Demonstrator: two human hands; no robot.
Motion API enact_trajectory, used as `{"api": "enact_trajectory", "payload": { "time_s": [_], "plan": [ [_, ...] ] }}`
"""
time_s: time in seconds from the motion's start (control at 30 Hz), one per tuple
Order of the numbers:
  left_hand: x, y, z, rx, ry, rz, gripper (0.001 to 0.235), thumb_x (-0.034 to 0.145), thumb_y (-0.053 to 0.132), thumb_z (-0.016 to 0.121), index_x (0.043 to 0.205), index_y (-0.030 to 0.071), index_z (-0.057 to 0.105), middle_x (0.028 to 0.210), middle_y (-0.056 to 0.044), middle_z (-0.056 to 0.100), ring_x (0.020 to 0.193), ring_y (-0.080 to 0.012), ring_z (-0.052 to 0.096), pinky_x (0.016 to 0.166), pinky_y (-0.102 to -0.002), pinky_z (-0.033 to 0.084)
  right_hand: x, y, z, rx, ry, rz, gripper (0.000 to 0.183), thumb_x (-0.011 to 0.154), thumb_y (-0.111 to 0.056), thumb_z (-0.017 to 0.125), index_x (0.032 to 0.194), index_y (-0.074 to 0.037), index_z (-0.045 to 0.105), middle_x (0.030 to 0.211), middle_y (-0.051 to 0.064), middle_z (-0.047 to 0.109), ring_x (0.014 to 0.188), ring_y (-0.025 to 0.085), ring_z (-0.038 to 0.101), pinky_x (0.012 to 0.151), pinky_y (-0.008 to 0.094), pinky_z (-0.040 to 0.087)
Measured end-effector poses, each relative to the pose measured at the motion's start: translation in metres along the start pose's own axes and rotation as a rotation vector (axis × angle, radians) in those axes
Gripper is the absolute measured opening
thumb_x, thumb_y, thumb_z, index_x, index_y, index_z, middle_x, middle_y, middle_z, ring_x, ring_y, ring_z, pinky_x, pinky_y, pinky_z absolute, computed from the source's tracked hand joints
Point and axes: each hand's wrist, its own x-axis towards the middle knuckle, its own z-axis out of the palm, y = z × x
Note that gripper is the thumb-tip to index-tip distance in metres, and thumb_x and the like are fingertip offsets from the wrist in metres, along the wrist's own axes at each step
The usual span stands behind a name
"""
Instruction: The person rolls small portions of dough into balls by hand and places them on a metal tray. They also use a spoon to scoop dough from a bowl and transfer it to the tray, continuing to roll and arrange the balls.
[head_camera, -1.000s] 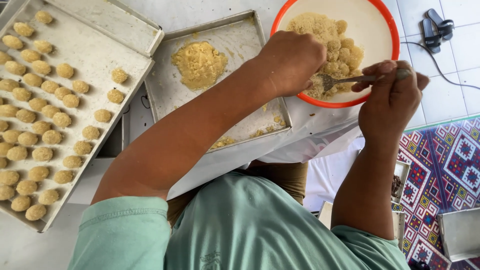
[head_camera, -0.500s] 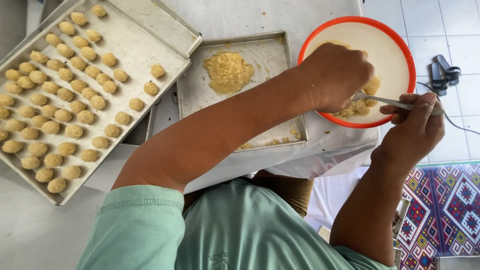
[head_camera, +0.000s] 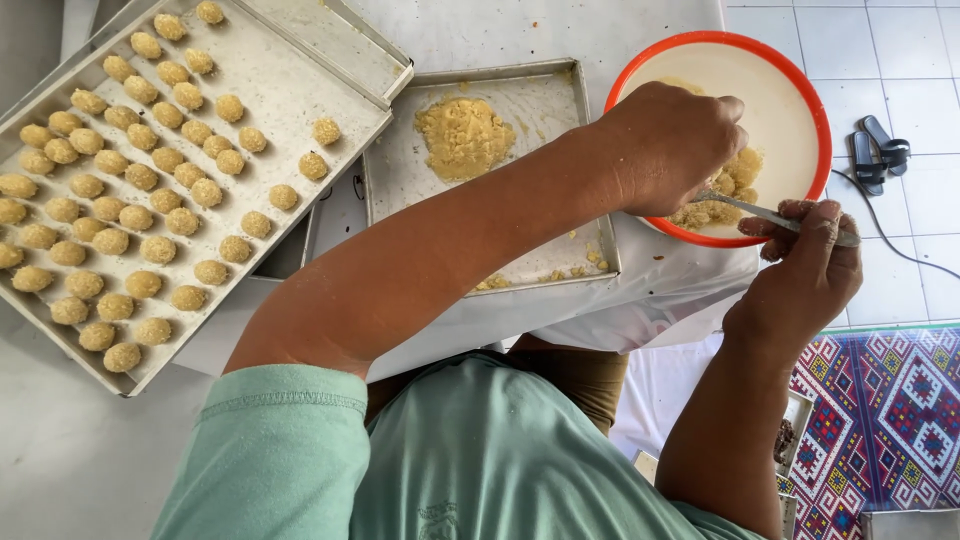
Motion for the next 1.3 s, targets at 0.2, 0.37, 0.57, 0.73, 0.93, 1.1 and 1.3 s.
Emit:
{"api": "enact_trajectory", "payload": {
  "time_s": [0.2, 0.37, 0.57, 0.73, 0.93, 1.1, 1.3],
  "plan": [
    [0.002, -0.003, 0.008, -0.041, 0.113, 0.021, 0.016, 0.088, 0.018, 0.074, 0.101, 0.011, 0.067, 0.098, -0.003, 0.062, 0.06, -0.0297, 0.062, 0.044, -0.048, 0.044, -0.002, 0.0, -0.001, -0.019, 0.014, 0.016, 0.027, 0.11, -0.032, 0.051, 0.094, -0.014, 0.064, 0.093, -0.001, 0.069, 0.073, 0.01, 0.075, 0.066, 0.018, 0.042],
    [0.003, -0.002, 0.013, -0.041, 0.125, 0.014, 0.018, 0.092, 0.018, 0.066, 0.108, 0.013, 0.061, 0.092, -0.002, 0.063, 0.059, -0.0279, 0.061, 0.042, -0.047, 0.042, -0.002, 0.0, 0.0, -0.002, 0.014, 0.021, 0.027, 0.11, -0.031, 0.051, 0.094, -0.014, 0.064, 0.092, -0.002, 0.069, 0.072, 0.01, 0.075, 0.065, 0.018, 0.042],
    [-0.003, 0.001, 0.004, -0.075, 0.06, 0.02, 0.042, 0.071, -0.013, 0.064, 0.104, 0.012, 0.058, 0.093, -0.005, 0.06, 0.058, -0.029, 0.059, 0.042, -0.046, 0.041, -0.003, 0.0, -0.001, -0.014, 0.019, 0.021, 0.028, 0.111, -0.032, 0.051, 0.093, -0.014, 0.064, 0.088, -0.002, 0.067, 0.073, 0.01, 0.075, 0.066, 0.018, 0.042],
    [-0.001, -0.002, 0.006, -0.064, 0.043, 0.031, 0.04, 0.07, -0.014, 0.065, 0.101, 0.012, 0.062, 0.095, -0.004, 0.057, 0.058, -0.0276, 0.058, 0.041, -0.045, 0.042, -0.001, 0.002, 0.001, -0.021, 0.015, -0.007, 0.028, 0.111, -0.031, 0.051, 0.094, -0.014, 0.064, 0.091, -0.001, 0.068, 0.073, 0.01, 0.075, 0.065, 0.018, 0.041],
    [-0.001, -0.005, 0.007, -0.073, 0.025, 0.029, 0.022, 0.08, -0.002, 0.069, 0.096, 0.012, 0.064, 0.097, -0.004, 0.058, 0.058, -0.0249, 0.058, 0.042, -0.044, 0.041, -0.001, 0.004, 0.002, 0.002, 0.031, 0.0, 0.026, 0.11, -0.03, 0.05, 0.095, -0.014, 0.064, 0.092, -0.001, 0.069, 0.072, 0.011, 0.075, 0.064, 0.019, 0.04],
    [0.005, -0.008, 0.016, -0.052, 0.096, 0.059, 0.025, 0.083, 0.02, 0.081, 0.101, 0.011, 0.066, 0.093, -0.004, 0.06, 0.064, -0.0278, 0.064, 0.047, -0.047, 0.047, 0.001, 0.006, 0.001, 0.002, 0.038, 0.001, 0.027, 0.11, -0.031, 0.051, 0.095, -0.013, 0.065, 0.092, -0.001, 0.069, 0.071, 0.012, 0.075, 0.065, 0.019, 0.041],
    [0.012, -0.013, 0.026, 0.006, 0.127, 0.075, 0.045, 0.082, 0.049, 0.088, 0.107, 0.016, 0.07, 0.095, -0.002, 0.062, 0.068, -0.0254, 0.067, 0.047, -0.047, 0.05, 0.002, 0.008, 0.001, 0.018, 0.043, 0.009, 0.027, 0.11, -0.03, 0.05, 0.093, -0.014, 0.063, 0.092, -0.001, 0.068, 0.071, 0.011, 0.075, 0.065, 0.019, 0.039]
  ]
}}
